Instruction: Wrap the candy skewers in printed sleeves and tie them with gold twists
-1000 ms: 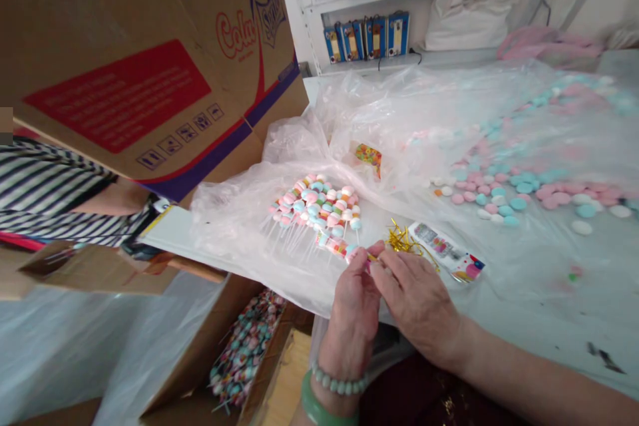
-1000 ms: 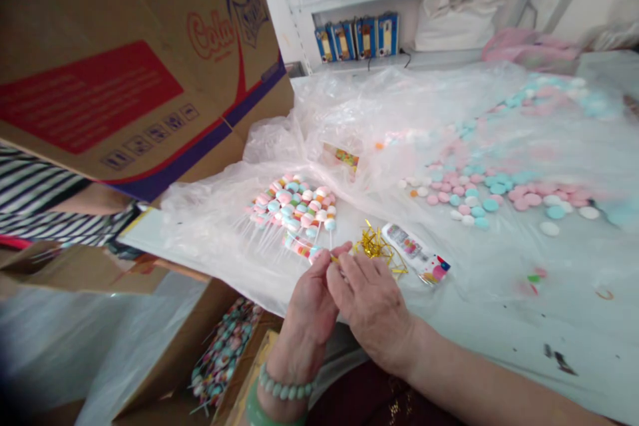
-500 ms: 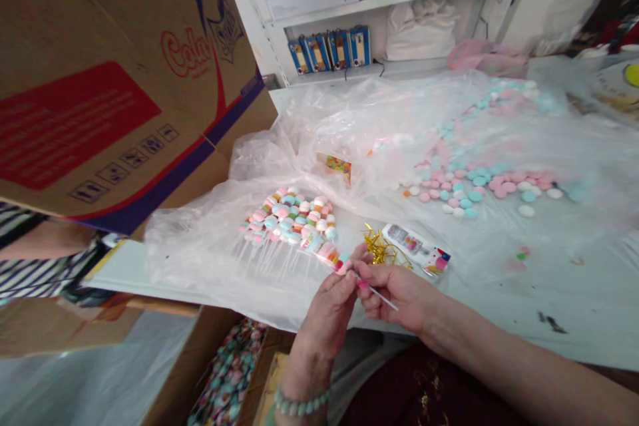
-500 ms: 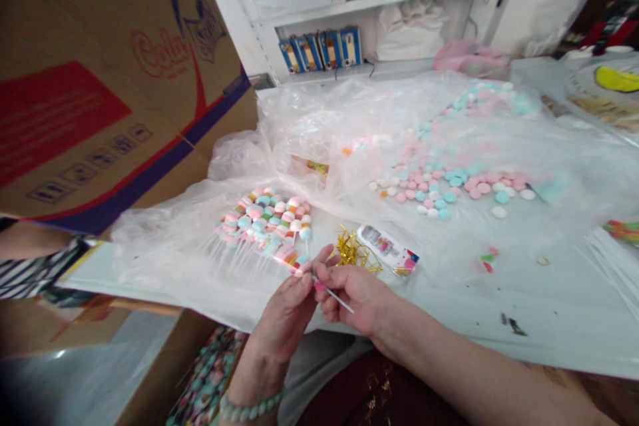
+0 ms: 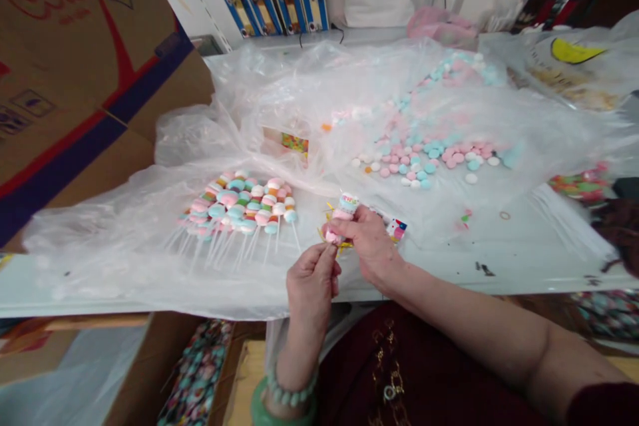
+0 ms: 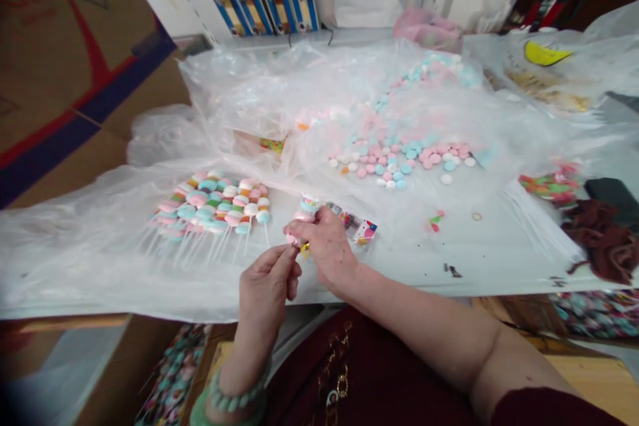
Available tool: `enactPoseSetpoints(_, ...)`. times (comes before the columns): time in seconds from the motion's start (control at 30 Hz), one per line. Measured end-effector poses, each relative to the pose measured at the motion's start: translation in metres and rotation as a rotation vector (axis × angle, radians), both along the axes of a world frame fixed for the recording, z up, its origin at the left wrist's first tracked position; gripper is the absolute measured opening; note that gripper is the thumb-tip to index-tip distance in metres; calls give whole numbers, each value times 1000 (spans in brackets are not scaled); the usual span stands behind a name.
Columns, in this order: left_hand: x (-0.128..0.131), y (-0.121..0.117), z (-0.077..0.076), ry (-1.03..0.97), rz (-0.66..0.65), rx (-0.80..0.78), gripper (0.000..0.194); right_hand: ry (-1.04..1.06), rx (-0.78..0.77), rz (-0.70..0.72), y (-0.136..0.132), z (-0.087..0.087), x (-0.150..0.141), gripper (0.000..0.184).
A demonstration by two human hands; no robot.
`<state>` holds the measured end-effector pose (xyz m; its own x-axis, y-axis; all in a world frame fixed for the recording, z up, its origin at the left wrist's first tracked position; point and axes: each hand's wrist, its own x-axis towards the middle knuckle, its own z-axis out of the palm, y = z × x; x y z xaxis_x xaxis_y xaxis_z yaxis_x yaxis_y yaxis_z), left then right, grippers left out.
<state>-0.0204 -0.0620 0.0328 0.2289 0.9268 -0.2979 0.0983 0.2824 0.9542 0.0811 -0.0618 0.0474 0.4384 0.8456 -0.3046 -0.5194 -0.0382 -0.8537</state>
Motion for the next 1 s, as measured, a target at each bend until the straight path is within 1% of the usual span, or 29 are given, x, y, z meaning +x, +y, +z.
enactPoseSetpoints(0.03,1,-1,-1,50,40,99,23,-2,4,10,-1,-1,3,23)
enactPoseSetpoints(0.1,-1,0,-2,119,66,269,17,-34,28,116,-6,-2,17,23)
enactPoseSetpoints(0.13,-2,1,-2,134,70,316,15,-87,34,175,-10,-3,27,22)
enactPoseSetpoints(0.17,-5,4,-3,129,75,320,15,-180,33,238,-16,-5,39,21)
enactPoseSetpoints(0.2,-7,7,-3,105,92,285,17,-320,18,262,-22,-7,52,19)
enactPoseSetpoints(0.23,-9,11,-3,65,118,221,18,-545,-39,239,-28,-11,64,14)
enactPoseSetpoints(0.27,-11,14,-4,12,148,144,18,-816,-100,248,-34,-15,76,9)
enactPoseSetpoints(0.3,-12,18,-4,-45,173,67,19,-1067,-163,309,-41,-20,85,9)
enactPoseSetpoints(0.33,-13,20,-5,-98,188,-4,19,-1274,-215,399,-47,-26,91,12)
enactPoseSetpoints(0.4,-13,24,-6,-174,183,-121,20,-1605,-298,501,-57,-37,95,17)
enactPoseSetpoints(0.47,-13,25,-6,-216,153,-206,21,-1809,-357,537,-63,-46,91,19)
enactPoseSetpoints(0.5,-14,25,-6,-227,146,-230,21,-1865,-379,539,-65,-49,89,18)
enactPoseSetpoints(0.57,-16,26,-5,-239,150,-239,21,-1896,-405,542,-68,-51,87,18)
enactPoseSetpoints(0.7,-21,30,-5,-258,169,-236,22,-1783,-411,507,-64,-43,85,20)
enactPoseSetpoints(0.77,-20,31,-4,-264,174,-232,22,-1754,-386,509,-56,-39,79,21)
enactPoseSetpoints(0.83,-18,31,-4,-265,170,-228,22,-1780,-384,501,-44,-38,69,24)
enactPoseSetpoints(0.93,-16,30,-2,-264,155,-248,22,-1813,-466,480,-27,-45,54,21)
enactPoseSetpoints(1.0,-19,31,-1,-267,166,-251,22,-1819,-496,480,-21,-50,50,20)
